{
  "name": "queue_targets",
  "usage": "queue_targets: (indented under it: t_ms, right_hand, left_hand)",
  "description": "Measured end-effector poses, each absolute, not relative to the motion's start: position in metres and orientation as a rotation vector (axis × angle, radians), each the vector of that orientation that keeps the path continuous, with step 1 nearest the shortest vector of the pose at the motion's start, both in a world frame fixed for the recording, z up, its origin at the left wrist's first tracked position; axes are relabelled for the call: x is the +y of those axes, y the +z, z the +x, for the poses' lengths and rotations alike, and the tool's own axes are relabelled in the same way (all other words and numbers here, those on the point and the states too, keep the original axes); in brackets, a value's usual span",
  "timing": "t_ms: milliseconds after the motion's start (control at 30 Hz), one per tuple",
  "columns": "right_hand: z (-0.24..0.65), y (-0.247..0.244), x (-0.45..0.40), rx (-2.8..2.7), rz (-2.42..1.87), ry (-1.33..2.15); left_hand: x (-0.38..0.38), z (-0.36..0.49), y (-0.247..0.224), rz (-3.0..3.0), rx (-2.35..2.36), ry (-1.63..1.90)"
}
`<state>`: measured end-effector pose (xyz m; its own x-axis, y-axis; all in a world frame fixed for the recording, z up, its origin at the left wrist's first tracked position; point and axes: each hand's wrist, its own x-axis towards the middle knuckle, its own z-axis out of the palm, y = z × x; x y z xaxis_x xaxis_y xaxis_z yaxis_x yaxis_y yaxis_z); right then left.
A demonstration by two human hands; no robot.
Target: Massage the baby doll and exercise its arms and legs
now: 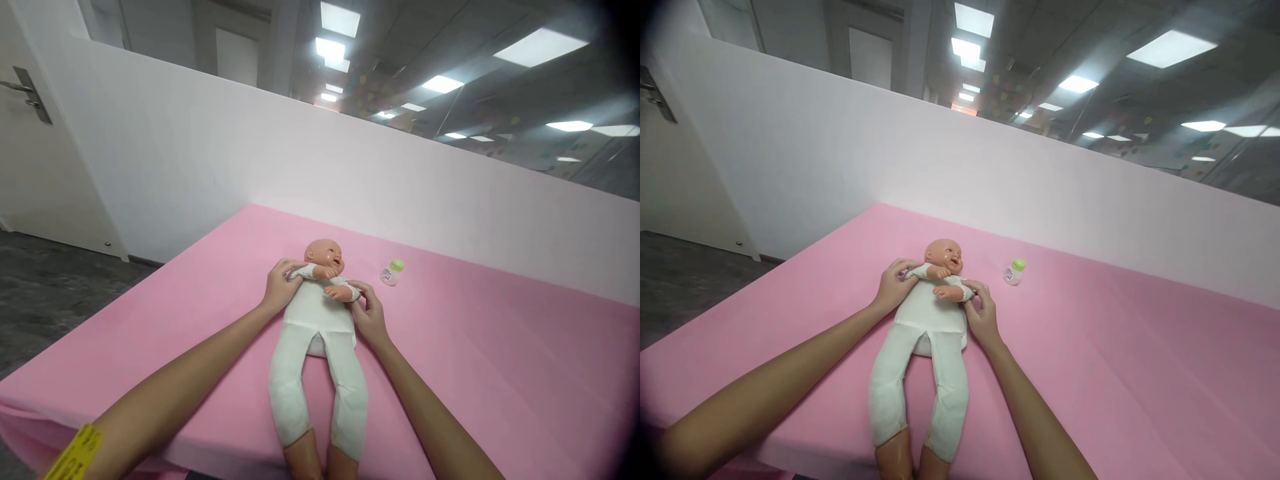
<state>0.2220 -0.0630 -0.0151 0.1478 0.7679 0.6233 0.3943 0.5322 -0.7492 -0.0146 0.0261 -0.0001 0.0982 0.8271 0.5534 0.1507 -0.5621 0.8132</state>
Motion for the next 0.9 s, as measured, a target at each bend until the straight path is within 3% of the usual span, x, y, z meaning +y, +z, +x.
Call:
queue_targets:
  t_ms: [200, 400, 700, 900]
  right_hand:
    - [0.2288, -0.0188, -0.061, -1.328, -1.106, 0.43]
    - [0.2238, -0.0168, -0.0637, -1.56, -1.057, 0.321]
    - [0.2314, -0.0219, -0.0553, -1.214, -1.086, 0.492]
    - [0.227, -0.0205, -0.058, -1.339, -1.057, 0.452]
  left_hand:
    - [0.029, -0.0186, 0.001, 1.584, 1.035, 1.562]
    - [0.0232, -0.0168, 0.0006, 1.818, 0.929, 1.533]
    - [0.0323, -0.0199, -0.0035, 1.515, 1.033, 1.52]
    - [0.0295, -0.0189, -0.0031, 1.635, 0.994, 1.501]
